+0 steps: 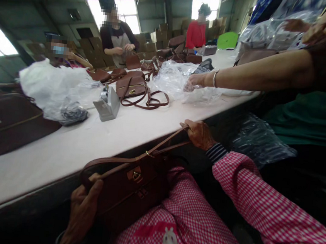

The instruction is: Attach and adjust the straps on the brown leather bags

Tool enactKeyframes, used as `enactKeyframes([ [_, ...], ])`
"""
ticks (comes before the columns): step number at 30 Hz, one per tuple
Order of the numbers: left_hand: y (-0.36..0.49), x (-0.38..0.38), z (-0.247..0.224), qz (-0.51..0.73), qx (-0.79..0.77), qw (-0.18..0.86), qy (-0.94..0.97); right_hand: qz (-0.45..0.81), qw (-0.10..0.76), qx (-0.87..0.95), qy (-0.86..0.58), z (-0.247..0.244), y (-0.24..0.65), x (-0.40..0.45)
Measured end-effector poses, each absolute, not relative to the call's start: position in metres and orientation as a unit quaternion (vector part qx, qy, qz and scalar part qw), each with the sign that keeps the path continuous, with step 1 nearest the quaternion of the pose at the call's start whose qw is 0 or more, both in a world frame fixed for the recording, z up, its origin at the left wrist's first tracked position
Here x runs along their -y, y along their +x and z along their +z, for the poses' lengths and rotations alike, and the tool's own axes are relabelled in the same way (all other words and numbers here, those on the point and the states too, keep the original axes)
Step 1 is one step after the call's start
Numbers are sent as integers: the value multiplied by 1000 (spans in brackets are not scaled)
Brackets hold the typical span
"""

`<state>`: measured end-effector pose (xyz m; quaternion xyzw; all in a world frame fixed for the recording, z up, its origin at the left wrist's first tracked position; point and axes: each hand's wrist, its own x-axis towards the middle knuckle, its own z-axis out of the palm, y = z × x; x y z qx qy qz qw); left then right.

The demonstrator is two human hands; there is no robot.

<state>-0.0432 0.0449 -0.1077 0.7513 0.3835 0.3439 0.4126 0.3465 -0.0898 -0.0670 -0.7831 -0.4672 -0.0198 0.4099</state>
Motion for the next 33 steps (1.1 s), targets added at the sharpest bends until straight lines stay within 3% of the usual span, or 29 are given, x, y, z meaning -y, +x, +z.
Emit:
enactKeyframes([
  [4, -42, -43, -106, 361, -406, 427, 723, 103, 378, 536, -748, -79, 340, 103],
  [7, -39, -41, -104, 369, -423, 441, 700, 161, 417, 537, -716, -95, 315, 114],
  [13, -32, -36, -101, 365, -409, 446, 708, -140, 481, 518, -694, -98, 234, 119],
  [23, -28, -24, -91, 387, -368, 433, 726, -69, 479, 510, -711, -104, 192, 94],
  [33, -21, -18, -95, 495, -395, 374, 678, -186, 429, 540, -700, -109, 192, 87],
])
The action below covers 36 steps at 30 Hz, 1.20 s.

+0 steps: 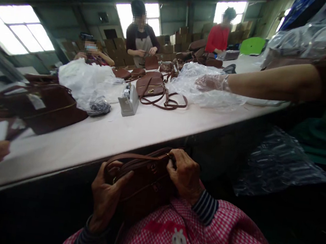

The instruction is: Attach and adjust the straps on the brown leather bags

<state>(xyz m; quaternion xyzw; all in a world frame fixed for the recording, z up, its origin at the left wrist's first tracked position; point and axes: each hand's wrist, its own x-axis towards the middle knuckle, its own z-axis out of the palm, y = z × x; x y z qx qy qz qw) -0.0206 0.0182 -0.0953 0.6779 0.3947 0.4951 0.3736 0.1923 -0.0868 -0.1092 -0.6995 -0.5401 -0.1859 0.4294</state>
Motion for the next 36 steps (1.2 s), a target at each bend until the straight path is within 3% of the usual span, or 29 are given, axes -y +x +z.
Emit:
enactKeyframes([
  [10, -26, -17, -100, 501, -347, 238, 756, -175, 463, 509, -705, -99, 206, 86],
  [17, -30, -19, -100, 496, -316, 201, 784, -178, 469, 541, -675, -90, 209, 78],
  [27, -25, -16, -98, 518, -309, 247, 758, -206, 443, 534, -690, -100, 221, 64],
  [36, -23, -18, -93, 508, -301, 246, 769, -66, 486, 473, -732, -122, 222, 65],
])
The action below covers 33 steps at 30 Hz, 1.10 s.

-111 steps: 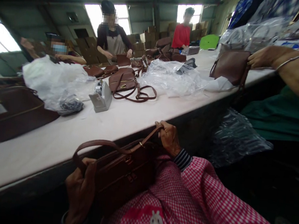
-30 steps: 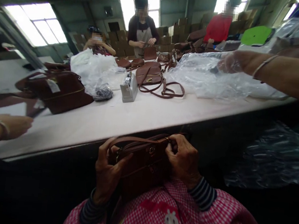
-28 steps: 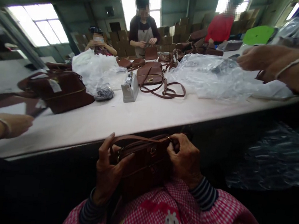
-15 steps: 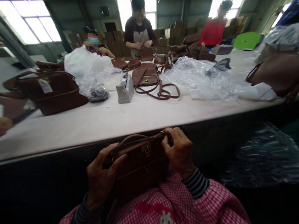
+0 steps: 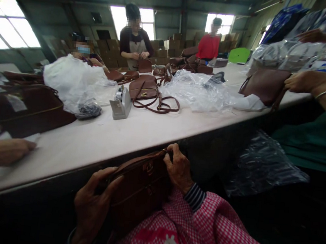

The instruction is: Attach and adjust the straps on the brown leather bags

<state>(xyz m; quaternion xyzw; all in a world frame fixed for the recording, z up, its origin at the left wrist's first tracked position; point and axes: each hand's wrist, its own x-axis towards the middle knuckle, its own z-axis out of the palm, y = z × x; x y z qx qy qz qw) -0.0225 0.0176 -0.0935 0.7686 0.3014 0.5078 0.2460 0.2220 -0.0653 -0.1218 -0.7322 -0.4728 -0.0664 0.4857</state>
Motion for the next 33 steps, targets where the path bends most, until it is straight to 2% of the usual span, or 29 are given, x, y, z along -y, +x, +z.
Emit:
enactKeyframes([
  [7, -47, -32, -92, 480, -402, 289, 725, -30, 547, 513, -661, -102, 213, 83],
  [12, -67, -38, -96, 451, -430, 350, 700, -67, 535, 543, -644, -94, 201, 85],
  [19, -77, -35, -82, 412, -355, 347, 764, -92, 495, 563, -655, -90, 207, 85],
  [23, -85, -43, -77, 415, -310, 303, 800, -92, 470, 560, -676, -91, 212, 84],
  [33, -80, -56, -72, 430, -280, 241, 824, -133, 485, 526, -686, -94, 200, 82],
])
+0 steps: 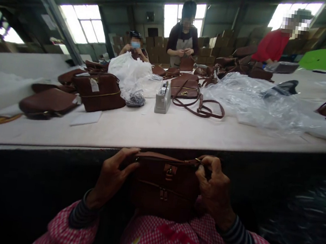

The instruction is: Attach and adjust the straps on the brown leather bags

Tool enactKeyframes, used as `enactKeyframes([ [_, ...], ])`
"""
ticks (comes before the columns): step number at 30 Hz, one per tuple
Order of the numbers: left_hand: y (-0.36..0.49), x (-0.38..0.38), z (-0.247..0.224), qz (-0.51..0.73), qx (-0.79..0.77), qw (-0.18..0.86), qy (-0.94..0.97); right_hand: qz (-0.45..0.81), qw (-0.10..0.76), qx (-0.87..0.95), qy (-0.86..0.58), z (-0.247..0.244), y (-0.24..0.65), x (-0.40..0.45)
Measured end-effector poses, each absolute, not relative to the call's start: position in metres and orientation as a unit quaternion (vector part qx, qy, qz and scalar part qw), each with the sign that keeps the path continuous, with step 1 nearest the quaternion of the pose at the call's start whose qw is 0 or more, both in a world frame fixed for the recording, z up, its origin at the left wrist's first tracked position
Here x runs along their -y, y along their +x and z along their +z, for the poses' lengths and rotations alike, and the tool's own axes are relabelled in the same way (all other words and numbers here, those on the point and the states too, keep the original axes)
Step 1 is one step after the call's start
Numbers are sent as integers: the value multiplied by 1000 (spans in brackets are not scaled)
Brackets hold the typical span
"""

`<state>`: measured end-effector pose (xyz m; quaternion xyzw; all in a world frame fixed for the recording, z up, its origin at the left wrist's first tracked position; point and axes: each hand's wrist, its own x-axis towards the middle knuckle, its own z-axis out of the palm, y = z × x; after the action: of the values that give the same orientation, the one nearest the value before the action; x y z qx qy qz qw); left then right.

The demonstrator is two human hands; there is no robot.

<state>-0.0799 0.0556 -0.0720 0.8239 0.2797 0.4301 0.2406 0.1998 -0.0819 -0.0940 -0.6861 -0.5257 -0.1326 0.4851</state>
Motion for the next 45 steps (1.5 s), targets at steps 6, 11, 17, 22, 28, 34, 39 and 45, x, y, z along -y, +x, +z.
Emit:
enactKeyframes([
  [6, -85, -38, -87, 461, -397, 313, 729, -144, 457, 562, -674, -90, 196, 81],
  [11, -86, -22, -101, 505, -444, 371, 641, -136, 448, 574, -671, -87, 192, 80],
  [17, -85, -29, -95, 510, -426, 293, 687, -136, 455, 571, -670, -90, 194, 81],
  [22, -78, -38, -86, 500, -427, 448, 605, -120, 461, 570, -670, -92, 195, 82],
  [28, -71, -45, -67, 512, -393, 216, 733, -105, 462, 566, -674, -96, 197, 82],
  [34, -75, -55, -51, 425, -366, 384, 733, -90, 464, 555, -685, -100, 202, 82],
  [39, -71, -69, -47, 381, -281, 443, 762, -88, 474, 544, -687, -100, 200, 79],
  [45, -56, -66, -46, 325, -267, 469, 777, -88, 490, 525, -690, -99, 195, 80],
])
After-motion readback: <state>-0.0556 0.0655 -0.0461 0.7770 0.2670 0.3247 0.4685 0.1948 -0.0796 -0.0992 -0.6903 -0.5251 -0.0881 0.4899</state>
